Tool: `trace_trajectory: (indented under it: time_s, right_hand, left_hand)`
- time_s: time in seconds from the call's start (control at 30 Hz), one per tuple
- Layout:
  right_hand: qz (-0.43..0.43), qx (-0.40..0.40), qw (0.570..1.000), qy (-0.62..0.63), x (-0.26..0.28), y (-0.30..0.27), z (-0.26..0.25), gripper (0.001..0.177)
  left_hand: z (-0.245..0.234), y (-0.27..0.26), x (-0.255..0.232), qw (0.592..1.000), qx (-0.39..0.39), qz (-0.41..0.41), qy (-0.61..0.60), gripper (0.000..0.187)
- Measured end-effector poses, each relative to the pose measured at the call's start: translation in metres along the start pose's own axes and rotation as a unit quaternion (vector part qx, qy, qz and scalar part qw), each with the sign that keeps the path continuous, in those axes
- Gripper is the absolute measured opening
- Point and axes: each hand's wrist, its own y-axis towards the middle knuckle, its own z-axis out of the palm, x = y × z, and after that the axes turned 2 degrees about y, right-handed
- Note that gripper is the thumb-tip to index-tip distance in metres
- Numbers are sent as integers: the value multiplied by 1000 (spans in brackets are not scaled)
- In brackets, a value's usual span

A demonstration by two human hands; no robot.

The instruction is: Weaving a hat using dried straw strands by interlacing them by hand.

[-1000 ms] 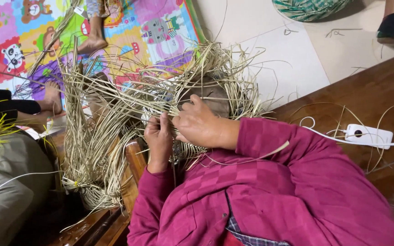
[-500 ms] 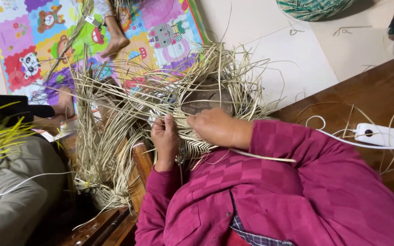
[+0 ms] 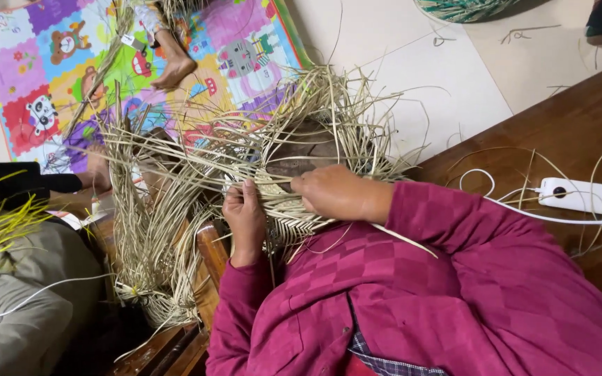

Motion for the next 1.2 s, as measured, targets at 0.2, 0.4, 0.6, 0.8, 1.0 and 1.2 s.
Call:
trace_trajectory:
  time_s: [0.2, 0.4, 0.6, 0.8, 1.0, 1.2]
  right_hand:
    - [34, 77, 987, 136, 4, -28, -51, 35]
    - [31, 112, 985, 129, -19, -63, -51, 24]
    - [58, -13, 983, 176, -49, -135, -67, 21]
    - [87, -128, 980, 128, -55, -162, -60, 19]
    - [111, -163, 972, -131, -71, -164, -37, 23]
    - [54, -214, 963, -153, -53, -158, -39, 25]
  left_hand:
    - [2, 3, -7, 1000, 4, -22, -7, 34]
    - [-3, 8, 4, 997, 39, -72, -10, 35]
    - [-3, 7, 10, 994, 10, -95, -50, 31]
    - [6, 4, -15, 998, 37, -51, -7, 32]
    - [-5, -10, -40, 996, 59, -43, 48, 29]
    - [-51, -24, -42, 904, -38, 256, 339, 53]
